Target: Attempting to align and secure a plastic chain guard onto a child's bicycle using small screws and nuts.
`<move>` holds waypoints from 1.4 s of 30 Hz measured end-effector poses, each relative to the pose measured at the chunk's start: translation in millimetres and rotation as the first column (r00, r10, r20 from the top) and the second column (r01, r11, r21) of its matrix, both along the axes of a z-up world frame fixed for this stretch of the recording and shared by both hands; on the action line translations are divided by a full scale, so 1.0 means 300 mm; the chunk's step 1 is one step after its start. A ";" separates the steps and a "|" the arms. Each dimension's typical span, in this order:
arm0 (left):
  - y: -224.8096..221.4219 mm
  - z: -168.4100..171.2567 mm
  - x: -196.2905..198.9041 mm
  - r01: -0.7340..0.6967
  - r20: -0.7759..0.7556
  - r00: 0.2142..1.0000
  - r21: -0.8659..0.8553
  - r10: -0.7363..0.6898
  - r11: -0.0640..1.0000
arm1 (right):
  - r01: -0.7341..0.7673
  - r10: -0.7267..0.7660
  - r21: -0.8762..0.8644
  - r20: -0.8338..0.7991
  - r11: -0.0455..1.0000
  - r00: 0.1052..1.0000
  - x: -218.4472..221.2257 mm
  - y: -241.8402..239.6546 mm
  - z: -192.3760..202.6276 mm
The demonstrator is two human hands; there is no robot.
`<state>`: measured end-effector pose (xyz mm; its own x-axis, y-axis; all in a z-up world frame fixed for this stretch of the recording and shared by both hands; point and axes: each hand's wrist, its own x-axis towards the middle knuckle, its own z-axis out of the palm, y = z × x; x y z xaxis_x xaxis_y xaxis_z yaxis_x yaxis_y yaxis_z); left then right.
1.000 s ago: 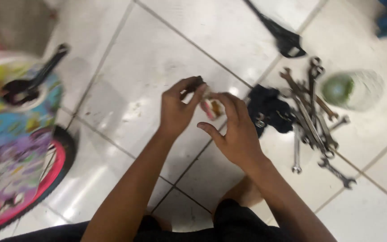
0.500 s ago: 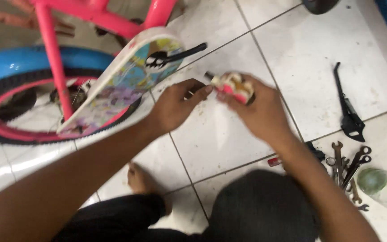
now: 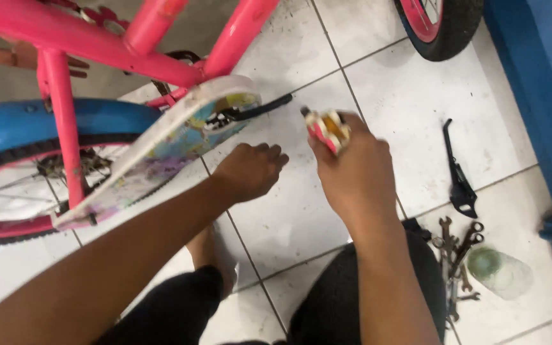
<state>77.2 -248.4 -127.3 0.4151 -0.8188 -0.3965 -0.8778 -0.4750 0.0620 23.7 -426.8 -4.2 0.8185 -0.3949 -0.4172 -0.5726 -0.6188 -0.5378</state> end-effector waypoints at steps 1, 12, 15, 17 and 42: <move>0.005 -0.013 0.024 0.002 0.011 1.000 0.004 -0.002 1.000 | 0.002 -0.002 0.004 0.011 1.000 1.000 0.020 -0.011 -0.008; 0.213 0.194 -0.026 0.131 0.371 0.918 -0.622 0.143 0.772 | -0.315 0.320 0.080 -0.048 0.946 0.946 0.044 0.010 0.001; 0.294 0.276 0.009 0.079 0.451 0.840 -0.653 0.303 0.753 | -0.356 0.358 0.046 -0.195 0.933 0.913 0.056 0.042 0.025; 0.312 0.339 0.012 -0.068 0.398 0.812 -0.661 0.427 0.747 | -0.391 0.389 0.038 -0.229 0.920 0.892 0.053 0.053 0.025; 0.365 0.272 0.105 -0.544 -0.170 0.761 -0.694 0.626 0.472 | -0.697 0.653 0.050 -0.402 0.716 0.642 0.037 0.228 0.001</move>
